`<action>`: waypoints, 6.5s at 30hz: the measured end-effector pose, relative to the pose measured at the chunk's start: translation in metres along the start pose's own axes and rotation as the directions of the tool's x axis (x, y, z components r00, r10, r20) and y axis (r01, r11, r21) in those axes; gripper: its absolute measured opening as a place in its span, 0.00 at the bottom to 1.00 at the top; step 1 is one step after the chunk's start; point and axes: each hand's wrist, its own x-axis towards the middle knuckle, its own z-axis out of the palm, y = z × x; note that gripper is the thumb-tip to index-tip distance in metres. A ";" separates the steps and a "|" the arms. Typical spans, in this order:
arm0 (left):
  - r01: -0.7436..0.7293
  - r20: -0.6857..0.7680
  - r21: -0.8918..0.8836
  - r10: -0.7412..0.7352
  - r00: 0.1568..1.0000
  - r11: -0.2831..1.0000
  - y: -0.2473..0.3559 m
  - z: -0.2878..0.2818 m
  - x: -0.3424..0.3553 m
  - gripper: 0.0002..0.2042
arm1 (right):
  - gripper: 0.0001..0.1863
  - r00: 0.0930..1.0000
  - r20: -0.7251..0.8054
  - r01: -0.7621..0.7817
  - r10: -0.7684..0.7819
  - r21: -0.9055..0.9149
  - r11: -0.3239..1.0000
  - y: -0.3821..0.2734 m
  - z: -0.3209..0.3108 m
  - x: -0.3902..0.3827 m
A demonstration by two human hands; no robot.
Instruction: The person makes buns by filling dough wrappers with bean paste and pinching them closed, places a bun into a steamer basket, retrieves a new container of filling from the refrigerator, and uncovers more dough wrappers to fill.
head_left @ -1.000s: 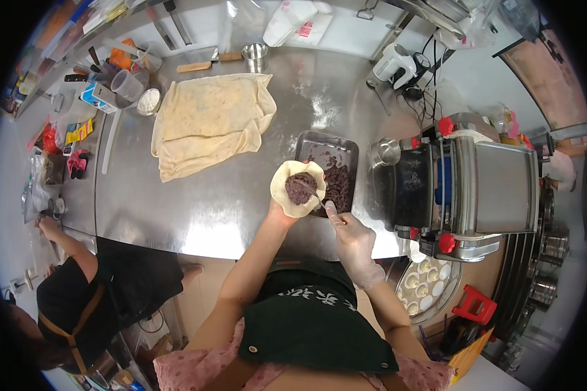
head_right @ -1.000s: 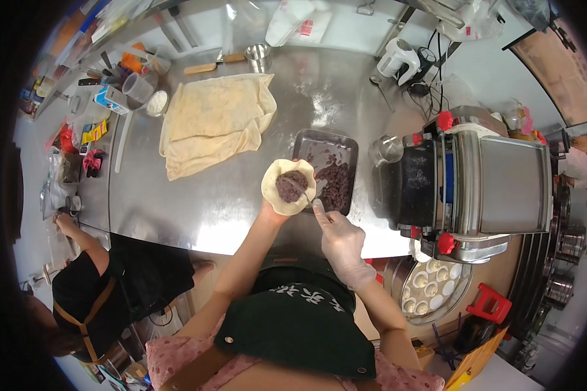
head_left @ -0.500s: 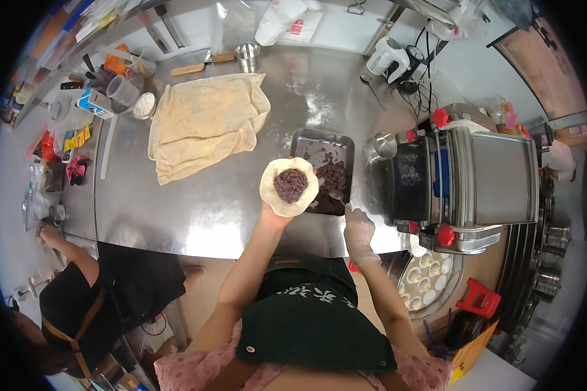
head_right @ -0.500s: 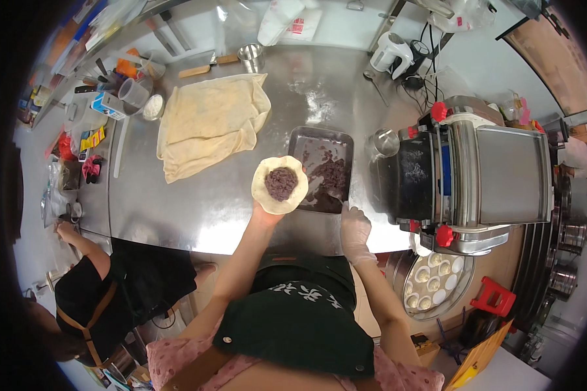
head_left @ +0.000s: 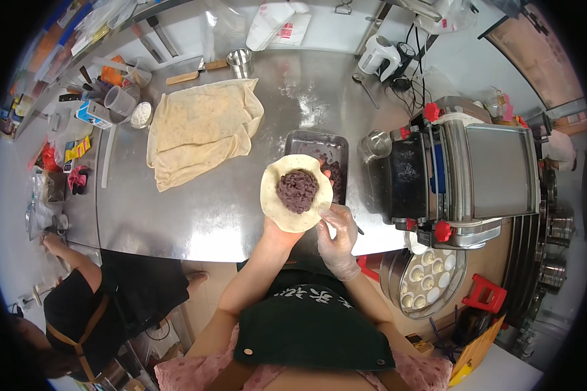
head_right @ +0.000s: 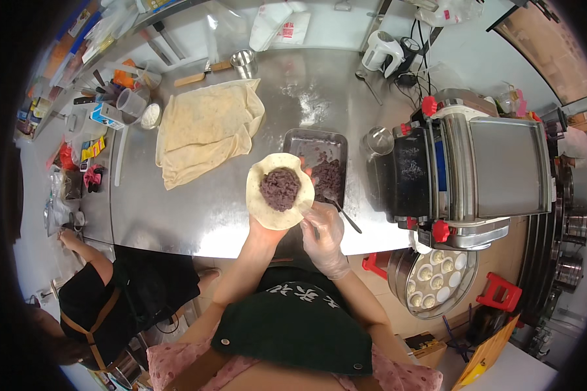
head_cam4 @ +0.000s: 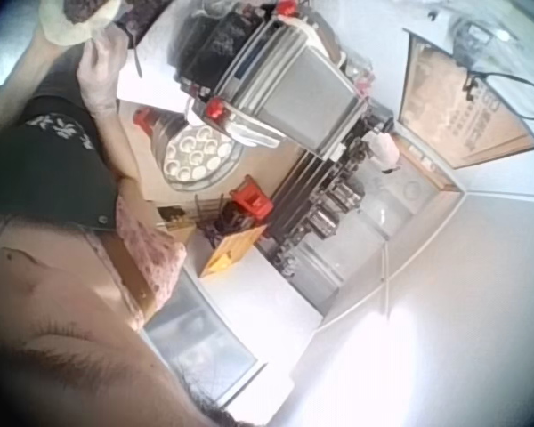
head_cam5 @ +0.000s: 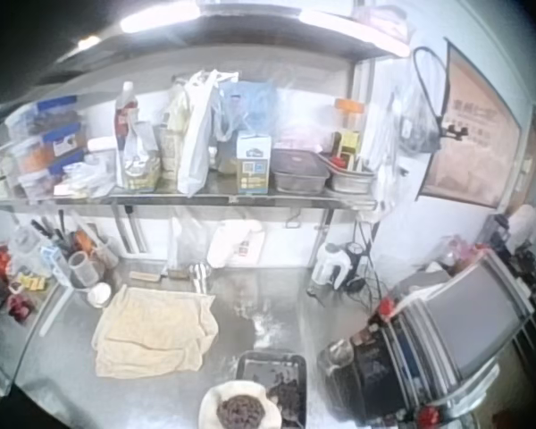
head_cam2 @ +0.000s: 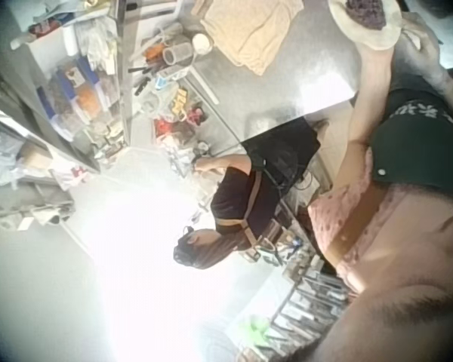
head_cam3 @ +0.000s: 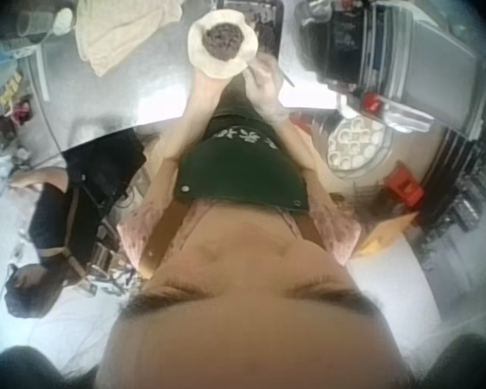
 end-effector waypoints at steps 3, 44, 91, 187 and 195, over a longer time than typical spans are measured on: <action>-0.119 0.030 0.191 0.115 0.993 0.974 -0.006 0.001 -0.004 0.22 | 0.21 0.996 -0.066 -0.051 0.052 0.020 0.999 -0.010 -0.001 0.007; -0.136 0.122 0.277 0.105 0.987 0.951 -0.006 -0.003 -0.028 0.23 | 0.20 0.969 0.188 -0.159 0.162 -0.030 0.987 -0.043 -0.040 0.050; 0.295 -0.252 0.523 -0.186 0.950 0.800 0.051 -0.012 -0.064 0.25 | 0.16 0.896 0.246 -0.356 0.370 -0.100 0.929 -0.051 -0.017 0.030; 0.146 -0.178 0.641 -0.040 0.983 0.753 0.007 -0.001 -0.048 0.19 | 0.23 0.944 0.216 -0.260 0.248 0.030 0.965 -0.035 -0.032 0.022; 0.105 -0.128 0.847 0.008 0.992 0.522 0.007 0.002 -0.047 0.16 | 0.25 0.917 0.277 -0.286 0.287 -0.045 0.957 -0.027 -0.032 0.017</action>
